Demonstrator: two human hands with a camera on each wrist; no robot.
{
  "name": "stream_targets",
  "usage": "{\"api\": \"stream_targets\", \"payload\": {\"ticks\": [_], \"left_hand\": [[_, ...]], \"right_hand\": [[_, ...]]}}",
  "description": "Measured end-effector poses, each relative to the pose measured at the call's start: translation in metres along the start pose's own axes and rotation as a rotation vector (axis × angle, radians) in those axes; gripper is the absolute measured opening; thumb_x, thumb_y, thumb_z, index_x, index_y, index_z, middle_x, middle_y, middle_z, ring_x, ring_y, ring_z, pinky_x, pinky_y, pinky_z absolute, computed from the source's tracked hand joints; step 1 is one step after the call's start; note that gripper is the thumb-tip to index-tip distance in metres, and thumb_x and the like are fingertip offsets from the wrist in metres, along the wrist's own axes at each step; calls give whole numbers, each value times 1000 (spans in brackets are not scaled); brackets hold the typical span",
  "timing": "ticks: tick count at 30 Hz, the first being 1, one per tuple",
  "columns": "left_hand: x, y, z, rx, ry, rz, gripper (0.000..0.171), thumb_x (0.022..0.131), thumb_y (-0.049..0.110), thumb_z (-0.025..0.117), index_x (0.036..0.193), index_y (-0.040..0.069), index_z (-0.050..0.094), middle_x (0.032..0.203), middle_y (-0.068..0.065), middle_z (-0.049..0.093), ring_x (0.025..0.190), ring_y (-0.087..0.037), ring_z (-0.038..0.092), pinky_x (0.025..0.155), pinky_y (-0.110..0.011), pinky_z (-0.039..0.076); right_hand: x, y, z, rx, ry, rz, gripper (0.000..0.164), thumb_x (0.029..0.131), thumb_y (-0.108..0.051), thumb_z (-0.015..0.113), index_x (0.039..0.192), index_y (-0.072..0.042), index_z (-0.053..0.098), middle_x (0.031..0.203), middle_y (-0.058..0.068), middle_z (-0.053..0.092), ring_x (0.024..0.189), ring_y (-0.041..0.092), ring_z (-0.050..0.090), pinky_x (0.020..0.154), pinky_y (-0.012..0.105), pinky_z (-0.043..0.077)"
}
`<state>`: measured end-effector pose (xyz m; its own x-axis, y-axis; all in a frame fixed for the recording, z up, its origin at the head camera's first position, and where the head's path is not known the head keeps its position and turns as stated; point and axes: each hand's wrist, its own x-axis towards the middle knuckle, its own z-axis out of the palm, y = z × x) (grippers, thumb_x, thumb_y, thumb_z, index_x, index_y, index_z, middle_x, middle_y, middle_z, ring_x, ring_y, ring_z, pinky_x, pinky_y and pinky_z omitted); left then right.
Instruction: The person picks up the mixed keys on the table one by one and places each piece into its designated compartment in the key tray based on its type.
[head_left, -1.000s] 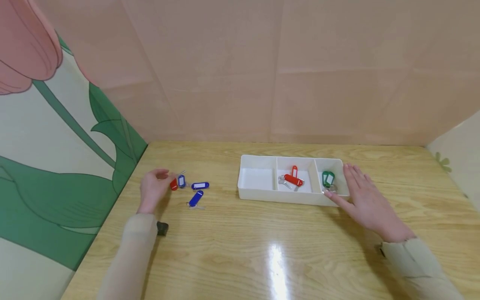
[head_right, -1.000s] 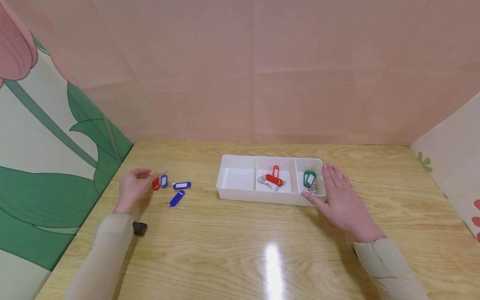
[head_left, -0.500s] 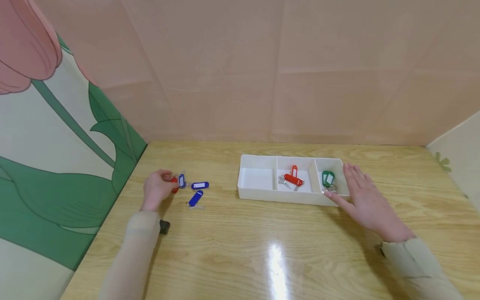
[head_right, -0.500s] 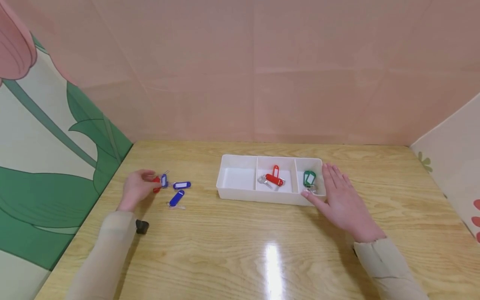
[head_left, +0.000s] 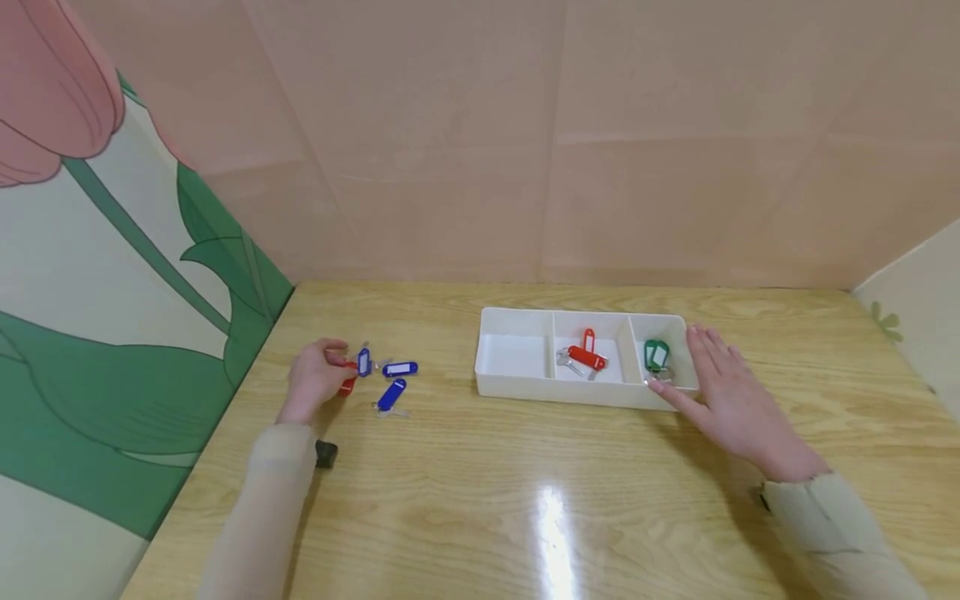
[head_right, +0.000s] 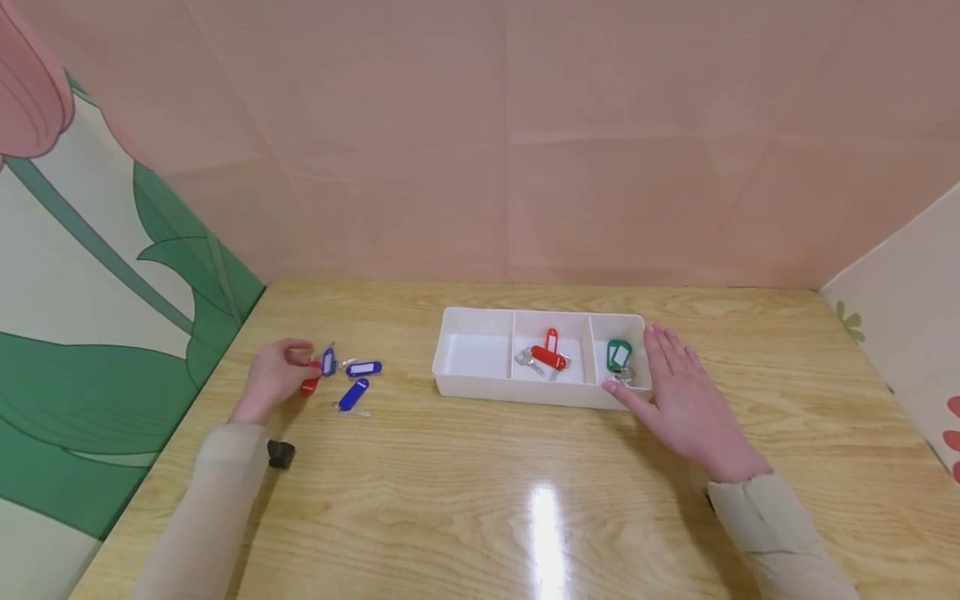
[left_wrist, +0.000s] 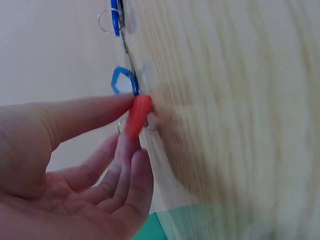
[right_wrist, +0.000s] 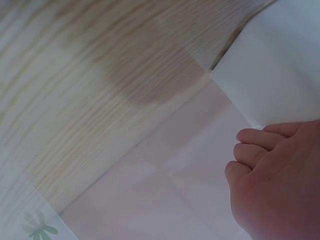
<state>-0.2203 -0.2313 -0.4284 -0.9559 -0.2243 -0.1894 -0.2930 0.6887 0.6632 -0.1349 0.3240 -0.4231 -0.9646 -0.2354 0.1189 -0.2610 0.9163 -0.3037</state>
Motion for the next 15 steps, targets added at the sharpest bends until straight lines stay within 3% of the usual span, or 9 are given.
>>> {"api": "stream_targets", "payload": {"ticks": [6,15], "left_hand": [[-1,-2,-4,-11,-16,38,50,90,-1,74,137,-1,56,113,-22,66,98,-34,66,79,-38,57],[-9,-4,-4,-16,-18,4,40,90,8,78,125,-1,61,113,-22,66,96,-33,66,80,-41,56]], "right_hand": [[0,-2,-2,6,2,0,101,100,-53,58,160,2,-2,166,27,4,153,40,-1,122,48,-5],[0,-1,-1,1,-6,7,102,100,-54,58,160,2,-2,166,26,3,153,40,-1,122,49,-5]]}}
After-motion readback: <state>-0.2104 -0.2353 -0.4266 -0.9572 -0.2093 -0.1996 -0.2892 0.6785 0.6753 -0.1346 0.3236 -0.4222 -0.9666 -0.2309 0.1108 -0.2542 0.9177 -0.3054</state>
